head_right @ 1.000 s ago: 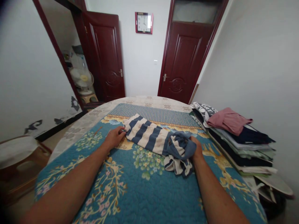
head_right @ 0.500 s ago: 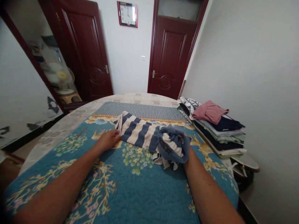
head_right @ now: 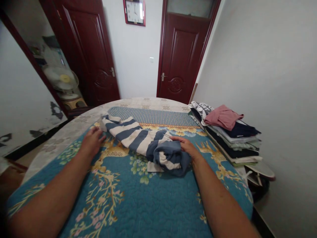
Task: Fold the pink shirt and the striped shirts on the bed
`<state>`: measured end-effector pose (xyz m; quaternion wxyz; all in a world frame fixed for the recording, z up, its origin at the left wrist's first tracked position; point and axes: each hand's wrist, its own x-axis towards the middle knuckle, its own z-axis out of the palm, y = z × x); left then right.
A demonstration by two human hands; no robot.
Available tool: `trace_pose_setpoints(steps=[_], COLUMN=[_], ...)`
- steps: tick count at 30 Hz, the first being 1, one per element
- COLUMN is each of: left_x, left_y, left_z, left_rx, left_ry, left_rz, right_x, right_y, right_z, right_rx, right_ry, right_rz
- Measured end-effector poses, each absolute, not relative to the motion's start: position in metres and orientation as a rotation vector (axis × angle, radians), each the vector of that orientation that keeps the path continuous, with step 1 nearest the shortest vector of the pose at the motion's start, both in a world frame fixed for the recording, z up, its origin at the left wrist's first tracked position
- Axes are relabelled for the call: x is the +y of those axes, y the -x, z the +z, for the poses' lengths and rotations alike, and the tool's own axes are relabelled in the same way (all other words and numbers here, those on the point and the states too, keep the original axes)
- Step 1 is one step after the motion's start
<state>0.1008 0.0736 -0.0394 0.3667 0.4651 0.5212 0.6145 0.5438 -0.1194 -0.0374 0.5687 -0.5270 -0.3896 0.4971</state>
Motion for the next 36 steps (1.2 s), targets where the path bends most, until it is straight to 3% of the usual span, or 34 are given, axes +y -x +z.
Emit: trace_pose_setpoints(steps=[7,17,27,36], left_x=[0.028,-0.054,-0.073,-0.010], left_y=[-0.148,-0.214,-0.230,-0.186], left_z=[-0.029,-0.017,-0.015,-0.020], left_rx=[1.434,0.885,1.008,1.329], left_ry=[-1.940,-2.125,-2.173,-1.639], left_rz=[0.990,0.797,0.863,1.246], right_x=[-0.117,-0.129,-0.127,-0.116], right_y=[-0.542,-0.510,-0.488,-0.490], right_z=[-0.042,-0.024,-0.028,-0.050], right_rx=[-0.880,-0.945,-0.942,-1.400], right_ry=[1.240,0.940,0.942,1.142], right_rz=[1.184,1.305,1.310,0.905])
